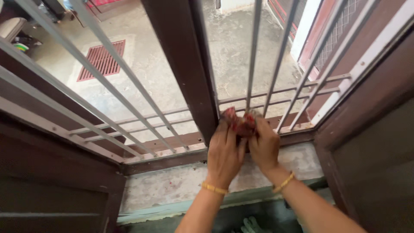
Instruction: The person uses a patterned cloth to wipe the vertical and horizontal bars of a metal window grille. They systematically clean the bars from top to bottom and across the width of the window, focusing on removing dust or grime from the metal surface.
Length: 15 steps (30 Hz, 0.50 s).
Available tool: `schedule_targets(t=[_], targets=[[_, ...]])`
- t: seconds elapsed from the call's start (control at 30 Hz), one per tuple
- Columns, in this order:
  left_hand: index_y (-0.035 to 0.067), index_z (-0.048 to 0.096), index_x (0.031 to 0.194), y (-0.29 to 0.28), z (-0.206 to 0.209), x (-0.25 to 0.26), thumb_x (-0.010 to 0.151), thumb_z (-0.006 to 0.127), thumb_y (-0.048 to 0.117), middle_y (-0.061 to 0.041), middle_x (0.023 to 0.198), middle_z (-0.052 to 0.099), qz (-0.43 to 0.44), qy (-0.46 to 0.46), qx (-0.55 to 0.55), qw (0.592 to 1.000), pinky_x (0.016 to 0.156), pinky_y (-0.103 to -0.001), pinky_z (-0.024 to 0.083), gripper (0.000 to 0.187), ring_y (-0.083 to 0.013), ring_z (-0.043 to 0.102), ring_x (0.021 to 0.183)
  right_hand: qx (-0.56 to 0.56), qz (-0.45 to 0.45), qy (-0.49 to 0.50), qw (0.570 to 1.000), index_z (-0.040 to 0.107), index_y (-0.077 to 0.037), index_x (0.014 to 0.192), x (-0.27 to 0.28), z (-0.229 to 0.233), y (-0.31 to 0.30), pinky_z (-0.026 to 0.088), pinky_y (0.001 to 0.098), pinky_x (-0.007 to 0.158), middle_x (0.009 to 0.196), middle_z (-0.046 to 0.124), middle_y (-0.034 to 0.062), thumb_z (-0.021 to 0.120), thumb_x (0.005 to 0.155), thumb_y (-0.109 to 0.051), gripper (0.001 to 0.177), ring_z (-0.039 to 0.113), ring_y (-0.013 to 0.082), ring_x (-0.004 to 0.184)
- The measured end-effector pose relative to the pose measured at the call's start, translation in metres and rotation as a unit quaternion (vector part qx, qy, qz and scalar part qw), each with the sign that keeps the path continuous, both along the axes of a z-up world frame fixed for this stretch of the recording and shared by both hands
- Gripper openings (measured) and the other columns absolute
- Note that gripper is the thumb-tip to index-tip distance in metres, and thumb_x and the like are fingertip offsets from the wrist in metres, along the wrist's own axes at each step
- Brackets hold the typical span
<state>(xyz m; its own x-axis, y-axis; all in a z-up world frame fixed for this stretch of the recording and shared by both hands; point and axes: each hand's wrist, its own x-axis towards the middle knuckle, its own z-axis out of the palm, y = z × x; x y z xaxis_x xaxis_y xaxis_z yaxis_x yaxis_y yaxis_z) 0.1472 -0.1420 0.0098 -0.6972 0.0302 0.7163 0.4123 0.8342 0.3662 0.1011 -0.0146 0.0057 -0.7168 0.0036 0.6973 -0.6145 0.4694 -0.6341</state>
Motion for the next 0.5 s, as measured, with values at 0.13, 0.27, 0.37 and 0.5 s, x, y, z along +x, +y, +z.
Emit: schedule_targets(t=[0.13, 0.27, 0.37, 0.5], targets=[[-0.010, 0.043, 0.142, -0.034, 0.014, 0.041, 0.096, 0.068, 0.022, -0.031, 0.138, 0.051, 0.035, 0.057, 0.052, 0.996, 0.106, -0.052, 0.043, 0.061, -0.0466, 0.053, 0.124, 0.002, -0.001, 0.066, 0.998, 0.067, 0.001, 0.114, 0.029, 0.013, -0.048, 0.055, 0.0432, 0.084, 0.110, 0.067, 0.0225, 0.054, 0.080, 0.003, 0.037, 0.069, 0.0406, 0.098], [-0.008, 0.040, 0.146, -0.087, 0.046, 0.047, 0.099, 0.061, 0.014, -0.030, 0.144, 0.051, 0.084, 0.072, 0.054, 0.992, 0.113, -0.053, 0.041, 0.056, -0.0475, 0.050, 0.135, -0.037, -0.014, 0.063, 0.997, 0.056, 0.007, 0.121, 0.036, 0.043, -0.098, 0.047, 0.0484, 0.095, 0.122, 0.054, 0.0279, 0.059, 0.086, 0.002, 0.036, 0.056, 0.0473, 0.112], [-0.007, 0.038, 0.149, -0.116, 0.062, 0.038, 0.101, 0.058, 0.010, -0.031, 0.151, 0.047, 0.099, 0.107, 0.051, 0.988, 0.117, -0.052, 0.040, 0.054, -0.0488, 0.047, 0.141, -0.047, -0.045, 0.035, 0.997, 0.056, 0.005, 0.123, 0.046, 0.065, -0.114, 0.047, 0.0473, 0.094, 0.122, 0.051, 0.0251, 0.064, 0.091, -0.002, 0.034, 0.054, 0.0454, 0.114], [-0.004, 0.040, 0.146, -0.127, 0.057, 0.036, 0.098, 0.058, 0.010, -0.031, 0.150, 0.042, 0.082, 0.105, 0.091, 0.987, 0.113, -0.050, 0.042, 0.053, -0.0472, 0.047, 0.139, 0.031, 0.003, 0.074, 0.997, 0.060, -0.003, 0.119, 0.058, 0.079, -0.133, 0.051, 0.0460, 0.093, 0.119, 0.061, 0.0190, 0.061, 0.091, -0.002, 0.027, 0.062, 0.0398, 0.110]])
